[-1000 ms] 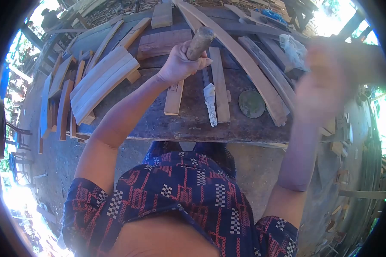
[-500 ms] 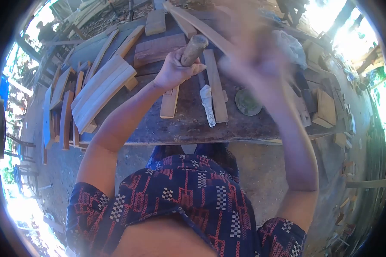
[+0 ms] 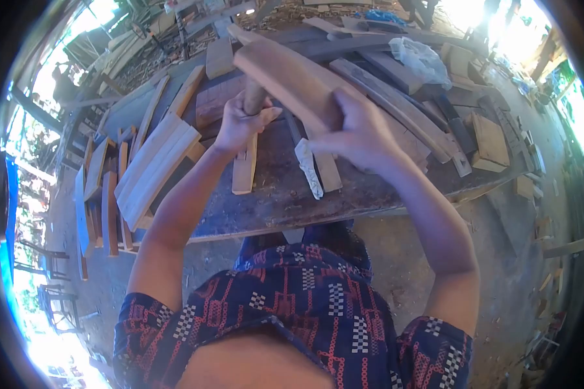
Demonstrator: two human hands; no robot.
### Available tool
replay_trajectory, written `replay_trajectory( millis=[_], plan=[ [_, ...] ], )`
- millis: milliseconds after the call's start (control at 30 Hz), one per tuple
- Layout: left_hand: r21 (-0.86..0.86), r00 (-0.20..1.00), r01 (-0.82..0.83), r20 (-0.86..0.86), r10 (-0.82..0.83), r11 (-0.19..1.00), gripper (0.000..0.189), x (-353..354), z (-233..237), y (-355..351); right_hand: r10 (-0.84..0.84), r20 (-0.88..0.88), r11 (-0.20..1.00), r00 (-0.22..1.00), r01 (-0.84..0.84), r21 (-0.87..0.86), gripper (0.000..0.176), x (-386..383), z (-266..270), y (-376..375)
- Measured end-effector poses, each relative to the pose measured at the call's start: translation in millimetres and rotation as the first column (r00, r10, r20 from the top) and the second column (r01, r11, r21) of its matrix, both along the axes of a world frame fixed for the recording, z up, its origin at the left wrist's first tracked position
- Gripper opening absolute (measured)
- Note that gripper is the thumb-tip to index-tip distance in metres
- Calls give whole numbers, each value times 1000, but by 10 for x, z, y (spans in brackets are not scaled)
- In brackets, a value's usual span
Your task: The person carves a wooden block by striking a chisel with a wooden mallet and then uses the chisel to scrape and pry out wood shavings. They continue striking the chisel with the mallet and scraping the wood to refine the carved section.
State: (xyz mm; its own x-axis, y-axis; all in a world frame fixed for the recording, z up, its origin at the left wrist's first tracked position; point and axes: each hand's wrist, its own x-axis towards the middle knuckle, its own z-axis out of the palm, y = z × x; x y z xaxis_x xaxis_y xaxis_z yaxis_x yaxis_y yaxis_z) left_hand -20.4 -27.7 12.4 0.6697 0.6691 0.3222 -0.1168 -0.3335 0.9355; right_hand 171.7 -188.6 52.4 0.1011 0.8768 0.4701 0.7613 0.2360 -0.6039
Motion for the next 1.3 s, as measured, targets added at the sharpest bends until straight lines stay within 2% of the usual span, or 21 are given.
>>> replay_trajectory(
  millis=[33,67,100,167,267,433,533,600,700,767,800,833,867,900,933,967,1033,1067,1133,1233,1300],
  plan=[
    [-16,995,-54,-80,53,998,25,-35,-11,26,-17,-272,995,962,-9,-95,53,50,161,-59],
    [-17,995,-55,-89,53,998,25,-58,-44,23,-59,-527,981,848,-48,-188,57,81,220,-114],
    [-14,993,-61,-103,59,998,27,-72,-46,29,-57,-531,982,845,-49,-184,57,121,159,-120],
    [7,991,-76,-110,76,997,29,-77,-40,43,-206,-524,974,827,121,-192,58,223,-91,-38],
    [-13,996,-73,42,74,997,32,5,-52,-67,-389,90,805,917,386,-451,62,443,-670,94],
    [69,993,-27,117,19,997,33,-42,-98,-36,-366,232,753,901,433,-495,59,448,-1137,163],
    [104,989,-68,139,53,992,33,-9,-159,-17,-302,318,763,899,428,-485,61,443,-1100,217],
    [19,977,17,213,-21,1000,31,32,-207,-12,-275,357,732,893,435,-524,63,429,-1015,242],
    [105,979,75,183,-93,992,33,19,-213,16,-206,446,721,871,443,-533,67,456,-909,241],
    [144,987,49,143,-70,988,31,7,-197,8,-165,550,837,818,412,-361,72,494,-880,252],
    [182,994,26,103,-46,983,29,-1,-173,-8,-165,549,837,819,411,-361,72,478,-788,287],
    [182,994,26,101,-45,983,29,-5,-140,-33,-137,217,915,967,207,-345,71,423,-610,346],
    [217,997,0,72,-16,976,28,-9,-103,-62,-54,-139,968,989,17,-252,71,338,-417,369],
    [252,999,-24,43,14,967,26,-14,-89,-82,52,-360,983,932,-111,-145,67,140,-145,292],
    [251,999,-24,41,14,968,26,-14,-101,-87,171,-549,977,818,-213,-12,63,-83,108,224],
    [222,1000,-12,30,6,975,26,-9,-113,-90,172,-550,977,817,-213,-12,63,-215,235,226],
    [194,1000,-2,22,-2,981,26,-11,-110,-113,344,-409,939,845,-296,178,56,-406,405,274],
    [224,1000,3,7,-5,975,27,-27,-90,-122,348,-406,937,845,-299,180,56,-486,453,334],
    [257,1000,7,-8,-5,967,28,-61,-82,-121,262,9,953,965,-261,154,43,-605,514,467],
    [232,997,10,78,-29,973,27,-63,-197,-59,243,113,967,963,-249,43,32,-693,503,626],
    [118,962,-56,272,22,991,20,15,-362,-1,166,137,985,977,-170,18,28,-809,550,684]
  ],
)
